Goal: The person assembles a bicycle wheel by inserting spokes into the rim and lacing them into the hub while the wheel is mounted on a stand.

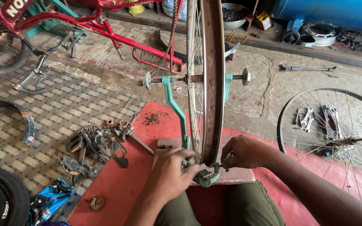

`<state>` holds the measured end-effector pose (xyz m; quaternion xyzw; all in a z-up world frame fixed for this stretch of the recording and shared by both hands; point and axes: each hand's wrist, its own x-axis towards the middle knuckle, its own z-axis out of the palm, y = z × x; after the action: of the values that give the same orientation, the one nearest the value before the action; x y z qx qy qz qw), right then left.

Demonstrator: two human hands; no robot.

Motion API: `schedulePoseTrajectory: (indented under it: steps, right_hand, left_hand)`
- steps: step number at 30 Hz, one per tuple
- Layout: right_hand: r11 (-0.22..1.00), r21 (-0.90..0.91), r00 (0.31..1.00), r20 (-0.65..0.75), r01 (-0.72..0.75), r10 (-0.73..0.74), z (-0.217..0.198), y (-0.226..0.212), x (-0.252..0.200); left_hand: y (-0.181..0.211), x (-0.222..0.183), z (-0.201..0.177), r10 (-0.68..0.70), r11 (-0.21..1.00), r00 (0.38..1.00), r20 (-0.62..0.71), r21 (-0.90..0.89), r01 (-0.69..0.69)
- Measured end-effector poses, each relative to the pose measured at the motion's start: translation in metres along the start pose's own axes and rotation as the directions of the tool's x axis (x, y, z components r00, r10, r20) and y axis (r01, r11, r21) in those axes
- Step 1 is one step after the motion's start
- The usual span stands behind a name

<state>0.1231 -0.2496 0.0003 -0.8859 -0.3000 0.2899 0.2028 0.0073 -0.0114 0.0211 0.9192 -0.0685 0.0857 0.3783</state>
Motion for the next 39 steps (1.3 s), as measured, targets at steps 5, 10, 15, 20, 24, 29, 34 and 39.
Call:
schedulePoseTrajectory:
  steps: [5, 10, 15, 20, 24, 29, 34, 39]
  right_hand:
    - [0.999, -0.045, 1.0, 0.004, -0.015, 0.016, -0.002, -0.003, -0.001]
    - [1.0, -0.021, 1.0, 0.007, 0.014, -0.014, -0.002, -0.002, -0.002]
    - [1.0, -0.011, 1.0, 0.001, 0.011, -0.011, -0.004, -0.006, -0.003]
    - [0.999, -0.054, 1.0, -0.002, 0.01, -0.01, -0.003, -0.008, -0.004]
    - [0.999, -0.049, 1.0, 0.011, 0.001, -0.001, -0.004, -0.008, -0.003]
    - [0.999, -0.034, 1.0, 0.022, 0.021, -0.02, -0.004, -0.005, -0.001]
    - [0.996, 0.067, 0.998, -0.04, 0.06, -0.057, -0.003, 0.011, 0.009]
    - [0.982, 0.188, 0.987, -0.157, 0.015, 0.015, -0.004, 0.024, 0.024]
  left_hand:
    - [0.031, 0.017, -0.003, 0.278, 0.956, 0.959, -0.052, 0.117, -0.27]
    - [0.045, 0.027, -0.021, 0.154, 0.984, 0.988, -0.004, 0.086, -0.154]
    - [0.056, 0.034, -0.027, 0.208, 0.974, 0.96, -0.189, -0.053, -0.221]
    - [0.058, 0.035, -0.026, 0.161, 0.987, 0.976, -0.149, 0.007, -0.162]
    - [0.057, 0.035, -0.026, 0.157, 0.986, 0.977, -0.145, -0.031, -0.163]
    - [0.056, 0.035, -0.025, 0.147, 0.988, 0.978, -0.15, -0.029, -0.153]
    - [0.045, 0.033, -0.025, 0.105, 0.994, 0.992, -0.062, -0.025, -0.107]
    - [0.021, 0.028, -0.001, -0.01, 0.989, 0.984, 0.177, 0.144, -0.016]
